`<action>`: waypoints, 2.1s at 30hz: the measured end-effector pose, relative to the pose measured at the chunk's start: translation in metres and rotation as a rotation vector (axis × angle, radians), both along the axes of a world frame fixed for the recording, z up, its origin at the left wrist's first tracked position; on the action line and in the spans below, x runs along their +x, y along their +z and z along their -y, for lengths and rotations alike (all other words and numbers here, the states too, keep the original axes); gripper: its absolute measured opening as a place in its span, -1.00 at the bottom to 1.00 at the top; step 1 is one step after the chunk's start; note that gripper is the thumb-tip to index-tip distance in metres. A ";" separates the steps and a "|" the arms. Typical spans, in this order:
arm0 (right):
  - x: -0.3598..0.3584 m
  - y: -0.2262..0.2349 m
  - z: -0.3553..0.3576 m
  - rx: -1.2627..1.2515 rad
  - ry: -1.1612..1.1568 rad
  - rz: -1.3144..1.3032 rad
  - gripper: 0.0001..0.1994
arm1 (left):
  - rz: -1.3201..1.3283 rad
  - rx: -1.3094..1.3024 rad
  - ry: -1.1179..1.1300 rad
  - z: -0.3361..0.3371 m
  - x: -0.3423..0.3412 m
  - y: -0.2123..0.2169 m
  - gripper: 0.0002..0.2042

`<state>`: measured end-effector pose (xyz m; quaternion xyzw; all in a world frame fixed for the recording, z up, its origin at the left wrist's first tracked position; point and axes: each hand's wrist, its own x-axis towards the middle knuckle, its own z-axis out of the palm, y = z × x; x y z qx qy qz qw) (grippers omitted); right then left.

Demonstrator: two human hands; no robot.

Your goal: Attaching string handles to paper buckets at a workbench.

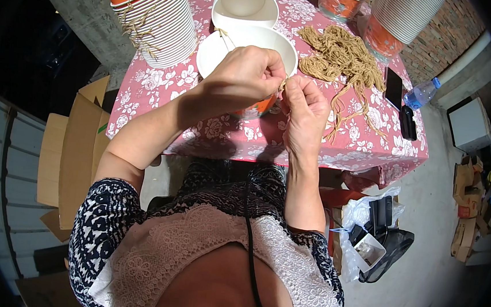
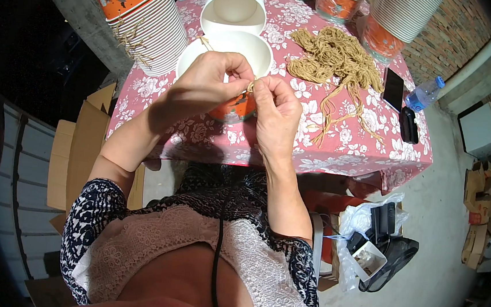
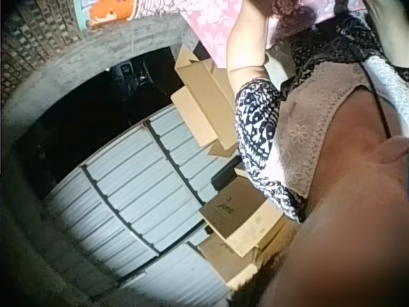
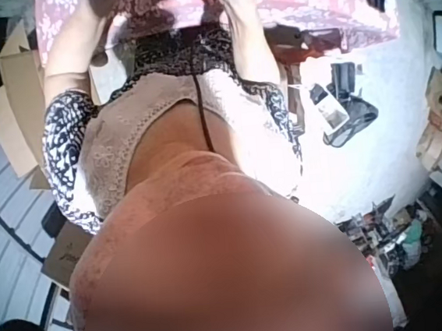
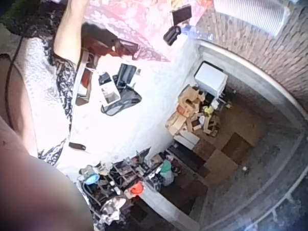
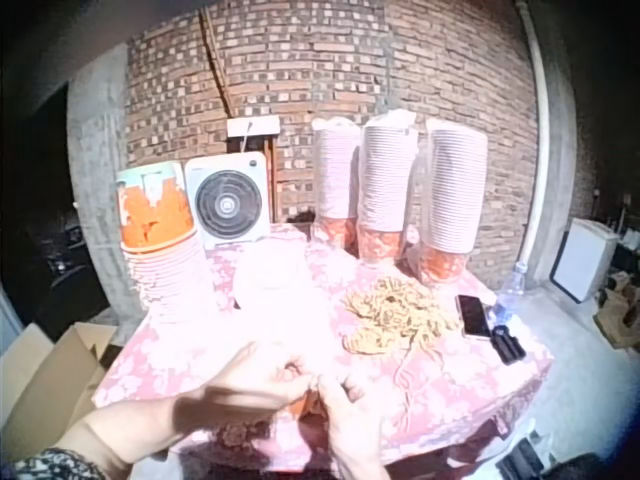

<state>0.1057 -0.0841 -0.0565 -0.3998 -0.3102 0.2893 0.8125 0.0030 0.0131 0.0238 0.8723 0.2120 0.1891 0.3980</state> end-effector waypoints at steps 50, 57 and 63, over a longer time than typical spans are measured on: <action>-0.010 -0.008 0.003 -0.079 -0.466 0.624 -0.91 | -0.025 -0.269 -0.105 -0.007 -0.007 0.002 -0.84; -0.008 -0.010 -0.001 -0.031 -0.654 0.831 -0.90 | 0.025 -0.200 -0.133 -0.011 -0.004 -0.007 -0.83; -0.008 -0.009 0.002 -0.073 -0.574 0.723 -0.89 | 0.038 -0.233 -0.139 -0.009 -0.005 -0.004 -0.83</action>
